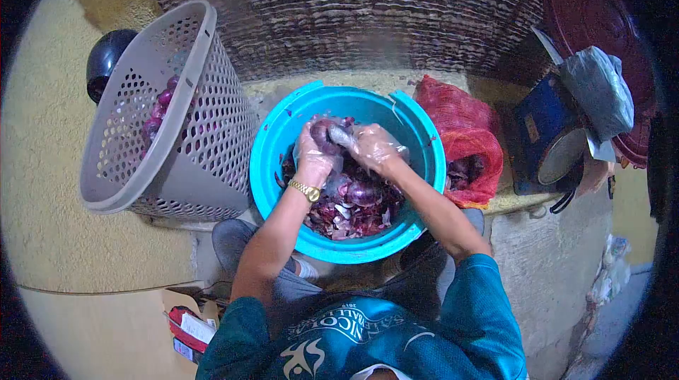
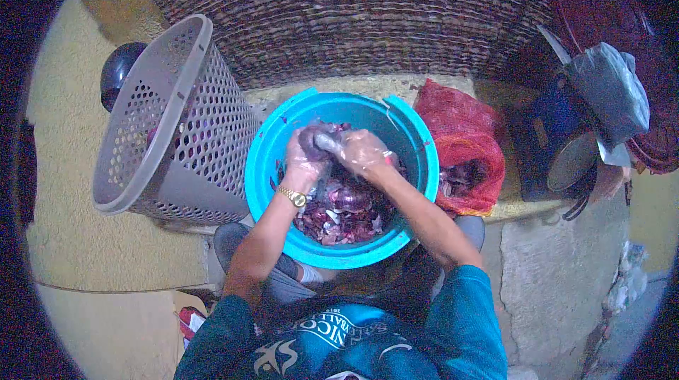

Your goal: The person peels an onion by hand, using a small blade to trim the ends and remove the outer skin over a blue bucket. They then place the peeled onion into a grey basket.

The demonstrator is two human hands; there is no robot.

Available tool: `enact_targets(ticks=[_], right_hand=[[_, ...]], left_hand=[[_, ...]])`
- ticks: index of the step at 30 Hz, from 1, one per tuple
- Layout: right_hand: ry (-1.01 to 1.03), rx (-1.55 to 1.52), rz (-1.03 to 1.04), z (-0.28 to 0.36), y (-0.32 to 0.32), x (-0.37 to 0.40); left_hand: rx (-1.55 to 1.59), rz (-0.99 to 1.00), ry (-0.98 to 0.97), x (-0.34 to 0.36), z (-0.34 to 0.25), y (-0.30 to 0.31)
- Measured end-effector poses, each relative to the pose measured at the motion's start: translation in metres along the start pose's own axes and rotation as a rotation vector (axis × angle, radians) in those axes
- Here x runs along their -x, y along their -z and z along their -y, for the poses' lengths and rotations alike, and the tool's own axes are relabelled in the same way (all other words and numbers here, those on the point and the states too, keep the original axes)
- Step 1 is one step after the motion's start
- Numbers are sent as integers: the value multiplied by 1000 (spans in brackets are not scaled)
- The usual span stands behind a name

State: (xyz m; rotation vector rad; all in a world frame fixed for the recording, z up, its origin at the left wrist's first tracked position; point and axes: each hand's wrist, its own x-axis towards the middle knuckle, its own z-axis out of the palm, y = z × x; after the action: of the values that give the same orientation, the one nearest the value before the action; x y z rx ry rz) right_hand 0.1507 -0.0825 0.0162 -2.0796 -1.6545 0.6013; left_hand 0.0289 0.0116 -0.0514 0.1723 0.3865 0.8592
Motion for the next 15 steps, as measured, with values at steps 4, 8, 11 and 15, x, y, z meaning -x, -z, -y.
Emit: enact_targets(ticks=[4, 8, 11, 15], right_hand=[[67, 63, -93, 0, 25, 10], [175, 277, -109, -6, 22, 11], [165, 325, -77, -4, 21, 13], [141, 271, -85, -10, 7, 8]], left_hand=[[-71, 16, 233, 6, -6, -13], [-149, -23, 190, 7, -2, -6], [-146, -42, 176, 17, -2, -13], [-156, -55, 107, 27, 2, -24]])
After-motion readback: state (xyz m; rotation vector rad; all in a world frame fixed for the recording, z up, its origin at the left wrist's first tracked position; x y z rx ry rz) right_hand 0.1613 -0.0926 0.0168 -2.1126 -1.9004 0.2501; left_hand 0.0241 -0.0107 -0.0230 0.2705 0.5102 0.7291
